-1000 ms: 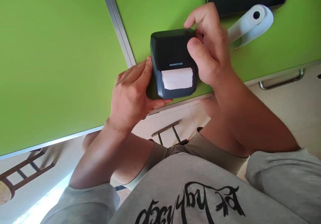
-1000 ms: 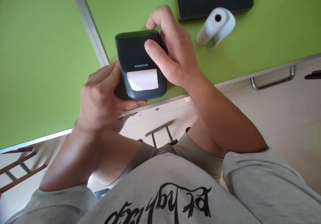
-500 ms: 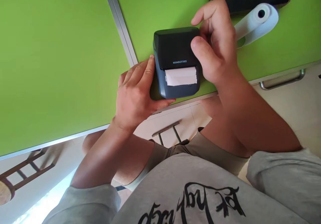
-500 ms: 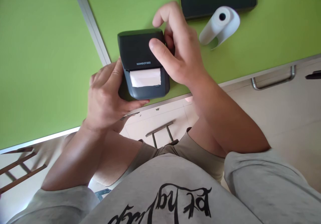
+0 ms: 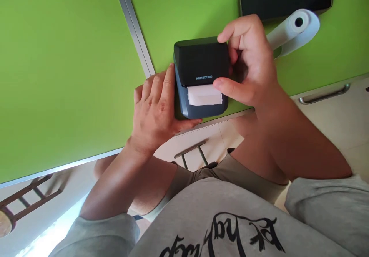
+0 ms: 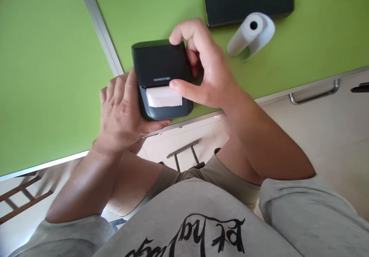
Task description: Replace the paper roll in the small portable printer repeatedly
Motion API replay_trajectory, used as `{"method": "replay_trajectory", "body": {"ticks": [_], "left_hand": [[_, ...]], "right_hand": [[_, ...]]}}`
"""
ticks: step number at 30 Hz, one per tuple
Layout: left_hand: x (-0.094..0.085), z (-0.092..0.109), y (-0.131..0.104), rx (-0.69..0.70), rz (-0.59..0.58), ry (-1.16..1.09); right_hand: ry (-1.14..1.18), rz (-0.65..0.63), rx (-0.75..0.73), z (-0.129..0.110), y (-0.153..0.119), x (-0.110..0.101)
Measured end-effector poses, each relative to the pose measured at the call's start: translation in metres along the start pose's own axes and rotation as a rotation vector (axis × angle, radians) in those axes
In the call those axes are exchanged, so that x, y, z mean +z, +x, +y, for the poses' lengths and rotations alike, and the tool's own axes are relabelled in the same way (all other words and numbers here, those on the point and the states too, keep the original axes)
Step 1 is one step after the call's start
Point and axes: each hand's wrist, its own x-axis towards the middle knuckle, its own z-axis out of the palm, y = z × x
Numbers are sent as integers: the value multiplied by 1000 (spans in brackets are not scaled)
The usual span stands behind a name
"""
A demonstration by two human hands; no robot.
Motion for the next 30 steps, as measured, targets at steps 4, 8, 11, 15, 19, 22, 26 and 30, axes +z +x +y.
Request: {"method": "replay_trajectory", "body": {"ticks": [4,8,11,15,19,22,26,30], "left_hand": [[0,1,1,-12,-20,-1],[0,1,1,-13,-19,1],[1,0,1,1,-5,1],[2,-1,1,8,22,21],[3,-2,-1,18,17,29],[4,-1,-2,31,41,55],[6,0,-4,46,84,100],[5,-1,-3,46,74,98]], "right_hand": [[-30,13,2,3,0,-1],[-52,147,-66,-9,7,0],[-51,287,-59,-28,18,2],[-70,318,3,-52,32,1],[-84,290,30,-60,29,-1],[-176,220,52,-57,22,1],[-438,94,23,-53,23,2],[-642,-152,76,-53,31,0]]}}
